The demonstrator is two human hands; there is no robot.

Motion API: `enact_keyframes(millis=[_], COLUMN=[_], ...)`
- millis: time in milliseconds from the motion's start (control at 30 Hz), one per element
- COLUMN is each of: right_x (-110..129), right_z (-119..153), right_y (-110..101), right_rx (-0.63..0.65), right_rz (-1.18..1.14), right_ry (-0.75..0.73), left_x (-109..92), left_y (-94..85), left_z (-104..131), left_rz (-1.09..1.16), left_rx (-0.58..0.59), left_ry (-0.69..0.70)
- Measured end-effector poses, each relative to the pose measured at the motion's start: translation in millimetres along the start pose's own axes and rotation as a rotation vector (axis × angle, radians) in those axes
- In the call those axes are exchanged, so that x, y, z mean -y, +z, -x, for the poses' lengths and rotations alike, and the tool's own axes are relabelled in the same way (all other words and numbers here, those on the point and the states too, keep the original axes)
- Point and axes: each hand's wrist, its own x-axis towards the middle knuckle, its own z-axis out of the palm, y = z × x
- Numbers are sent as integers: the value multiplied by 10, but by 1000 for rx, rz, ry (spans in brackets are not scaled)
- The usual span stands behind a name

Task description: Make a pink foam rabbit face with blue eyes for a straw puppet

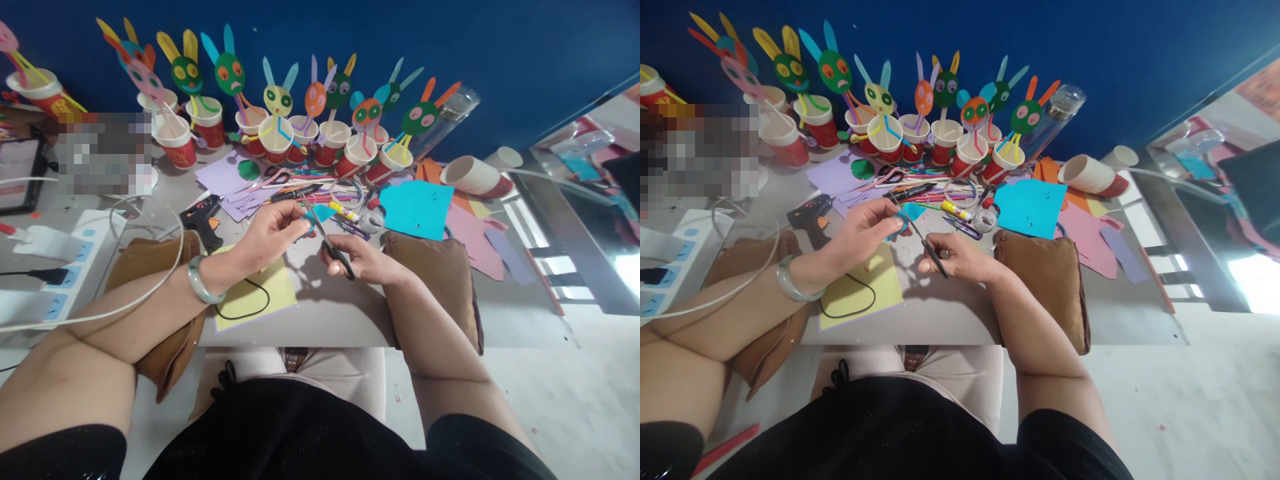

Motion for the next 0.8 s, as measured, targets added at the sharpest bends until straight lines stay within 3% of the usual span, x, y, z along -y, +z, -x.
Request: enact_keyframes(millis=[800], right_x=[27], right_z=[2], right_y=[8], right_rx=[15], right_rz=[-22], right_ry=[-1], left_x=[3], left_y=[-2], left_z=[1], left_rz=[-9], left_rx=[1], left_ry=[10])
